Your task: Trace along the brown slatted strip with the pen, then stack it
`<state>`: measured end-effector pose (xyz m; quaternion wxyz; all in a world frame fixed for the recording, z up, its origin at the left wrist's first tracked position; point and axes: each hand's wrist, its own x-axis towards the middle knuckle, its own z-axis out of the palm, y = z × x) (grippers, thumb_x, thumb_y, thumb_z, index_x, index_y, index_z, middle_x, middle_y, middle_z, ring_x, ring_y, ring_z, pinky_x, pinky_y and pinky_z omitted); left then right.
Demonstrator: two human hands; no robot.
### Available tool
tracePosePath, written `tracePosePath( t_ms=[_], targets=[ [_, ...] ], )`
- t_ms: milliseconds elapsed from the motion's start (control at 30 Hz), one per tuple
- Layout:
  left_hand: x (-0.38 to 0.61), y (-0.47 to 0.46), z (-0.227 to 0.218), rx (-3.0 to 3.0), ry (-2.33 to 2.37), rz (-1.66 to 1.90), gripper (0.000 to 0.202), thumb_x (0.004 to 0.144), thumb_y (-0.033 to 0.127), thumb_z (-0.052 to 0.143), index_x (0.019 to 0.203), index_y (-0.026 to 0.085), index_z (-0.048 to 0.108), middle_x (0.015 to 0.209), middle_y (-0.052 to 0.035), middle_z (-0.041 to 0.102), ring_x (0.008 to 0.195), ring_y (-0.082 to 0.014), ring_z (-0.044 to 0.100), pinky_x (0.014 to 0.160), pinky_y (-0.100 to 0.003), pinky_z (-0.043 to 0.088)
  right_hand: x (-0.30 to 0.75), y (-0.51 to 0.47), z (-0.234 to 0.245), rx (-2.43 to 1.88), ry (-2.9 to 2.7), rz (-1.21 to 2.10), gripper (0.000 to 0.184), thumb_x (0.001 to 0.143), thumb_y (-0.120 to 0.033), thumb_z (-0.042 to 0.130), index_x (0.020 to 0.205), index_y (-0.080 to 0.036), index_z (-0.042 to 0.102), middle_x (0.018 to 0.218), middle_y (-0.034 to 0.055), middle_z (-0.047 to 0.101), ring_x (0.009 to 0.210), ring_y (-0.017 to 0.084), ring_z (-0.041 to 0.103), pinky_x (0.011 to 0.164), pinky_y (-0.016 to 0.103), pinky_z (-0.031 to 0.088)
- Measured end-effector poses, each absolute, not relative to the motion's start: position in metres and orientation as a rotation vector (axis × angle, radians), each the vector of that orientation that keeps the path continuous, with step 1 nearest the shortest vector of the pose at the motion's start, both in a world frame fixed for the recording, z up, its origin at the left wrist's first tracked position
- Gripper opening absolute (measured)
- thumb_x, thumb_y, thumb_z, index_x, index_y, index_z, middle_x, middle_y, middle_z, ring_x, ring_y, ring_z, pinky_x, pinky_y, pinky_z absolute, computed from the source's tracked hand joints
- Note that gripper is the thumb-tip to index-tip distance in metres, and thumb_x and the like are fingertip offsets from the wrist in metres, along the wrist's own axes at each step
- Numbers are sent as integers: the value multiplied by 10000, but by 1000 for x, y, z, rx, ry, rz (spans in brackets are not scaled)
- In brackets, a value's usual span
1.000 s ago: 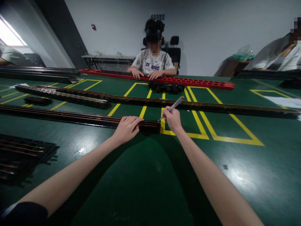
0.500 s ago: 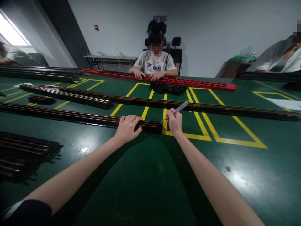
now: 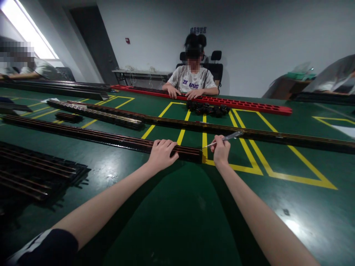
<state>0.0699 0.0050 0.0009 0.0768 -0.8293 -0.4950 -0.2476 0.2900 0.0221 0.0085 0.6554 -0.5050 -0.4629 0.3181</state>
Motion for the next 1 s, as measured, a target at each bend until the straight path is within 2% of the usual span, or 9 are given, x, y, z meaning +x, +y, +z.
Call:
tracePosePath(
  t_ms=[133, 233, 367, 500, 600, 667, 767, 867, 1000],
  targets=[
    [69, 5, 2, -2490, -1475, -748, 355, 868, 377, 451, 1092, 160, 619, 1056, -79, 659, 977, -234, 568, 916, -438, 383, 284, 18, 9, -1229, -1152, 432, 325, 838, -507, 497, 701, -214, 459, 554, -38, 500, 466, 110, 478, 452, 236, 384],
    [69, 5, 3, -2498, -1479, -758, 367, 861, 385, 455, 1096, 156, 620, 1060, -77, 661, 983, -230, 569, 916, -435, 383, 279, 14, 8, -1216, -1317, 267, 321, 860, -516, 474, 794, -203, 502, 681, 8, 601, 590, 145, 578, 550, 269, 448],
    [69, 5, 3, -2525, -1499, -790, 388, 879, 414, 424, 1104, 168, 622, 1078, -67, 665, 997, -218, 570, 922, -425, 380, 271, 7, 6, -1203, -1523, 131, 248, 911, -410, 426, 879, -199, 552, 855, 59, 667, 737, 187, 627, 654, 316, 476],
    [69, 6, 3, -2487, -1517, -825, 371, 909, 399, 390, 1080, 177, 634, 1067, -55, 673, 993, -212, 579, 933, -433, 368, 260, -2, 5, -1259, -1804, -73, 174, 886, -258, 417, 833, -191, 568, 929, 93, 695, 785, 226, 617, 800, 422, 447],
    [68, 8, 3, -2368, -1615, -849, 374, 944, 343, 332, 1004, 174, 660, 1016, -63, 686, 955, -210, 595, 925, -429, 370, 252, -8, 5, -1270, -2024, -213, 129, 849, -224, 447, 843, -181, 568, 917, 116, 689, 831, 249, 615, 853, 447, 427],
    [67, 9, 3, -2285, -1687, -837, 405, 955, 291, 294, 928, 157, 676, 962, -81, 693, 917, -215, 606, 912, -425, 376, 248, -10, 5, -1305, -2104, -209, 151, 868, -231, 433, 902, -174, 568, 887, 115, 682, 846, 249, 620, 858, 436, 435],
    [66, 10, 4, -2232, -1709, -792, 397, 940, 250, 310, 836, 142, 678, 885, -107, 686, 868, -232, 611, 876, -423, 392, 245, -10, 4, -1361, -2152, -69, 134, 899, -247, 408, 863, -196, 526, 940, 111, 681, 804, 231, 624, 746, 381, 482],
    [66, 10, 5, -2209, -1685, -775, 388, 929, 239, 319, 801, 143, 673, 845, -113, 675, 826, -237, 608, 815, -411, 412, 244, -9, 4, -1395, -2164, -21, 140, 907, -287, 426, 802, -211, 481, 965, 109, 675, 763, 225, 617, 694, 369, 488],
    [66, 11, 5, -2192, -1667, -730, 401, 934, 244, 306, 797, 141, 669, 816, -111, 670, 802, -229, 605, 771, -386, 416, 243, -8, 6, -1430, -2204, -52, 130, 900, -288, 472, 797, -208, 479, 925, 108, 672, 782, 235, 622, 705, 369, 476]
  ],
)
